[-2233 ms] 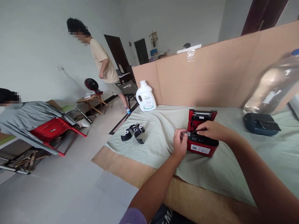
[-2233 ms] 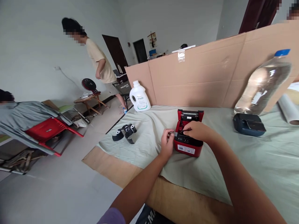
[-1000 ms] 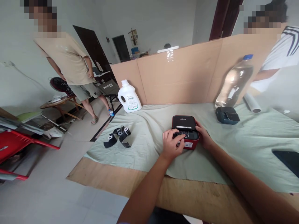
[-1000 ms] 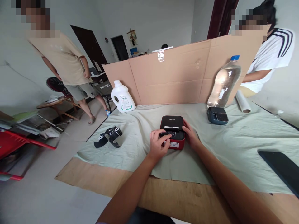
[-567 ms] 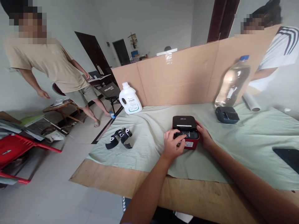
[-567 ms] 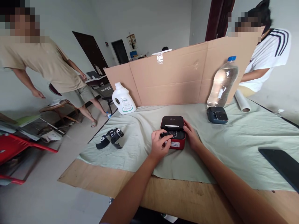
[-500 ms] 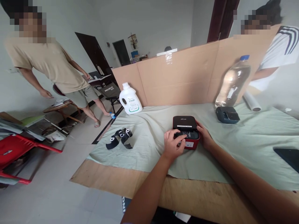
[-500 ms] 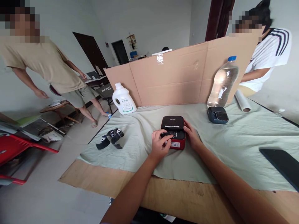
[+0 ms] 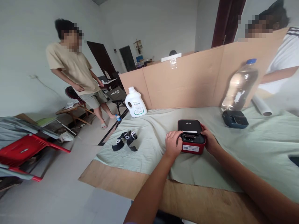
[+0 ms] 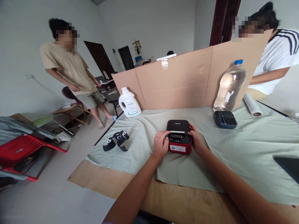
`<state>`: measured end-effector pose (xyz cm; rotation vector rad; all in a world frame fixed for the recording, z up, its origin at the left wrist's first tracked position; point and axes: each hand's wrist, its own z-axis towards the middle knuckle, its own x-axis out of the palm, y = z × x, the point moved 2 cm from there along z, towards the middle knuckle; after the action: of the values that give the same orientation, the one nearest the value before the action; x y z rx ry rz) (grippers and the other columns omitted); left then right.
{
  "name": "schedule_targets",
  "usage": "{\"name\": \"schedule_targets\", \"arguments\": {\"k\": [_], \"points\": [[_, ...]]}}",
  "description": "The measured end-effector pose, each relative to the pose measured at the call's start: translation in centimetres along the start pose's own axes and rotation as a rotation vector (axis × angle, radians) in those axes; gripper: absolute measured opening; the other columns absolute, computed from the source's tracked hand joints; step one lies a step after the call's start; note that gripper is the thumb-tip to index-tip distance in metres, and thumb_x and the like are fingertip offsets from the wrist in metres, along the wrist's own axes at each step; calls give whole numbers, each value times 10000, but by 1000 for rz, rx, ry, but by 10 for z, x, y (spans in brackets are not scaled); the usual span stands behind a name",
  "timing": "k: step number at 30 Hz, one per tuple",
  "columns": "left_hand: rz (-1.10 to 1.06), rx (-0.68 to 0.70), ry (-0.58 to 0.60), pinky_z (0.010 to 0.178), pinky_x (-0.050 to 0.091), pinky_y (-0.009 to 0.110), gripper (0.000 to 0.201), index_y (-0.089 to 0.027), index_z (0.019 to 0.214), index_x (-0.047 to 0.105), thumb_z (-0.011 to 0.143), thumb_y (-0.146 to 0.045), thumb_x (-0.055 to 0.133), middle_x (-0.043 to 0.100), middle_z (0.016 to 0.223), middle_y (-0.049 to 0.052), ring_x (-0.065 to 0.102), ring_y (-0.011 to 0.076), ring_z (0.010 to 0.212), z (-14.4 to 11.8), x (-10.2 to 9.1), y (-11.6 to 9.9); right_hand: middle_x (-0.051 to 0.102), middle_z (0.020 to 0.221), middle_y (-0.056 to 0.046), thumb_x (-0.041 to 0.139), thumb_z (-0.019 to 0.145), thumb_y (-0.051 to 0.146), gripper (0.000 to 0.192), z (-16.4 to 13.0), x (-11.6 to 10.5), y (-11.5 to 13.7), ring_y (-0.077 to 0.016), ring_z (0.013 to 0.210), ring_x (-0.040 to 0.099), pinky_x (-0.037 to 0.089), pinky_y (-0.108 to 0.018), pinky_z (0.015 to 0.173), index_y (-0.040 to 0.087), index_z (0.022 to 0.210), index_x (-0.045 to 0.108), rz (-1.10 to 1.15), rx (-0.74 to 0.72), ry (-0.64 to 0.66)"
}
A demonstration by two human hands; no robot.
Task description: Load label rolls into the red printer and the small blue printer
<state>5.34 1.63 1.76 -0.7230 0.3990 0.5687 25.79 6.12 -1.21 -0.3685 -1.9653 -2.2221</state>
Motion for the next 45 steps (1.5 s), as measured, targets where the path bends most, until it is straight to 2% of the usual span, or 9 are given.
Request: {"name": "schedule_targets", "arguments": {"k": [6,9,13,16,19,23,32,40,45], "points": [[-58,-19,5,892,452,386,349,-206,1079,678,816,-109,471,705,984,51,620,216,943,5,2,0,701,1276,-28,612,666,336,604,5,-4,-8,-314,1153,669,590,-430,900,301,1268,615,10,-10,-19],[-278,-137,-28,882,484,363,295,-190,1025,687,829,-118,478,714,980,58,644,200,927,14,6,6,682,1319,-31,653,698,395,570,4,-5,-11,-319,1238,627,554,-456,996,313,1261,623,52,-40,-25],[-621,-329,74,883,509,342,209,-173,981,710,843,-210,556,736,968,63,661,191,918,36,7,21,640,1388,-49,689,737,496,576,1,-5,-14,-328,1315,571,491,-491,1088,312,1278,621,82,-34,-11],[-803,-466,166,985,488,351,444,-214,1208,686,765,-215,648,706,1212,59,634,215,1122,46,12,29,610,1428,-52,698,752,538,599,1,-7,-16,-329,1350,539,465,-504,1113,322,1304,611,83,-65,-10],[-1105,-646,219,1068,460,346,764,-286,1471,495,731,-227,681,598,1431,35,571,235,1298,42,23,30,593,1451,-41,692,782,557,588,1,-10,-19,-319,1367,524,462,-485,1121,340,1321,604,95,-73,18],[-1347,-758,224,1130,427,377,881,-296,1536,409,707,-289,705,558,1487,7,532,272,1362,32,35,28,596,1449,-30,685,804,546,572,-3,-10,-17,-311,1360,534,468,-477,1117,355,1336,600,108,-42,46],[-1326,-773,208,1088,465,380,772,-271,1413,561,648,-235,659,605,1436,14,539,287,1350,31,30,28,637,1398,-51,671,768,431,580,1,-13,-10,-337,1293,590,551,-473,999,325,1336,610,24,11,21],[-1360,-741,210,1130,431,394,826,-278,1442,529,632,-175,656,547,1497,13,515,286,1374,33,30,31,687,1317,-42,632,756,361,561,4,-16,-5,-336,1147,674,601,-444,857,323,1315,631,-69,34,11],[-1366,-749,197,1177,380,393,863,-284,1481,490,642,-172,660,535,1509,-1,483,278,1405,32,33,33,657,1365,-37,646,763,362,571,2,-16,-4,-332,1230,629,567,-452,947,333,1332,614,-63,6,31]]}}
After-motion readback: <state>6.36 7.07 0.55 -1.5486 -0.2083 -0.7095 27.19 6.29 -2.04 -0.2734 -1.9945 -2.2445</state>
